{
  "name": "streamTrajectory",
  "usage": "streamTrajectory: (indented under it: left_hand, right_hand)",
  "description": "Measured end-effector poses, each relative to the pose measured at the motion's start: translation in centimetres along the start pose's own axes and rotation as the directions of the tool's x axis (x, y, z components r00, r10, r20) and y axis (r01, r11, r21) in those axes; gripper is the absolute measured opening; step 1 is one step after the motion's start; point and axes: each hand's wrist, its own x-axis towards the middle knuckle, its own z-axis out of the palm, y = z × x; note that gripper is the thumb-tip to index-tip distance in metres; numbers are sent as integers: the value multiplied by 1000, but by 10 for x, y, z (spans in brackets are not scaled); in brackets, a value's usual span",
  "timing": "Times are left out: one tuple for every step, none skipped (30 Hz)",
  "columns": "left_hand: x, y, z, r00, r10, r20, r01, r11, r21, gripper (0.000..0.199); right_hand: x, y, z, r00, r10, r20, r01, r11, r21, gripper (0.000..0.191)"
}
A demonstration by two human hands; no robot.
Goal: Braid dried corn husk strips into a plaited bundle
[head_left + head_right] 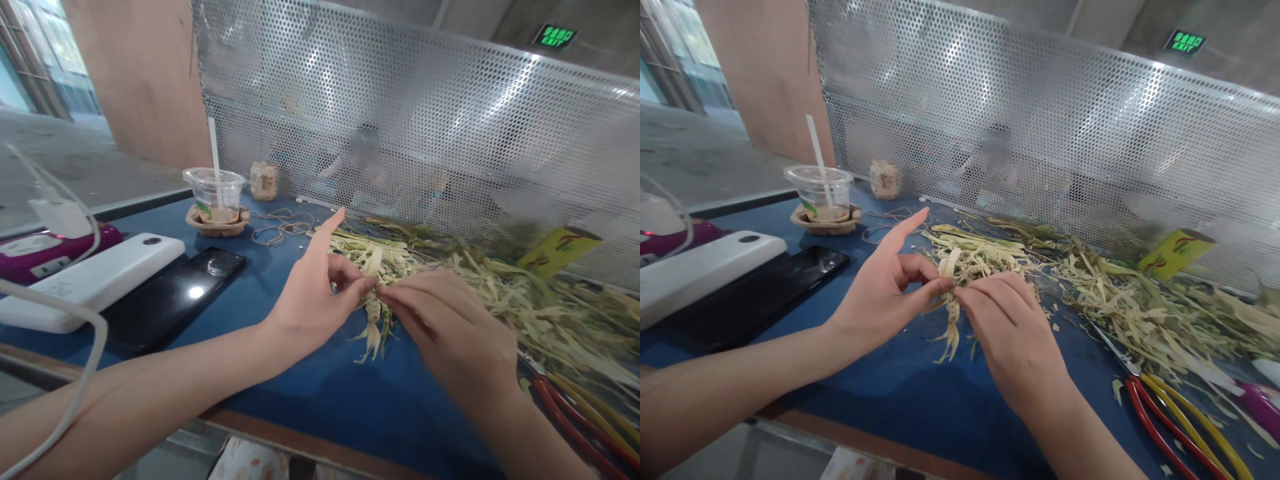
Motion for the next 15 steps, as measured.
streamTrajectory:
  left_hand:
    - [0,0,0,1000,4,0,-4,1000,0,79]
    - [0,-1,0,1000,6,-1,-6,1000,-1,80]
    - [-1,-1,0,1000,6,-3,-6,1000,-4,80]
    - [-1,-1,0,1000,3,-4,-3,1000,-10,81]
    - [-1,0,0,1000,-7,-4,7,1000,-23,81]
    - [0,0,0,1000,-24,1,24,999,-40,81]
    - [0,0,0,999,-45,6,45,997,-61,80]
    - [0,1,0,998,-65,10,65,994,-83,80]
    - [0,1,0,997,-80,13,81,991,-105,79]
    - [0,2,1,996,-86,14,87,989,-124,79]
    - [0,3,1,997,-81,11,82,987,-139,79]
    - [0,4,1,998,-67,7,67,986,-151,80]
    - [-1,5,1,999,-49,3,49,986,-161,80]
    - [-1,5,1,999,-33,-1,33,985,-169,80]
    - [-2,6,1,1000,-21,-6,20,985,-174,80]
  right_hand:
    - [0,-1,1,1000,23,-11,-24,1000,-2,17]
    - [1,-3,1,999,48,-27,-48,999,-4,16]
    - [2,-4,2,996,74,-44,-74,997,-2,15]
    - [2,-4,2,993,102,-59,-102,995,9,14]
    - [3,-4,2,989,132,-65,-130,991,36,12]
    - [4,-3,2,985,163,-55,-158,984,81,11]
    - [4,-1,1,980,198,-29,-192,971,142,11]
    - [4,1,0,971,239,8,-236,948,213,11]
    - [5,4,0,958,281,50,-283,917,282,11]
    - [5,7,-1,943,321,87,-331,880,340,11]
    - [5,9,-2,927,360,108,-373,846,381,11]
    - [5,11,-3,913,393,113,-403,822,402,11]
    - [5,13,-3,906,410,104,-415,815,405,11]
    - [5,14,-3,910,404,90,-405,826,393,11]
    - [5,14,-3,922,380,72,-378,849,368,11]
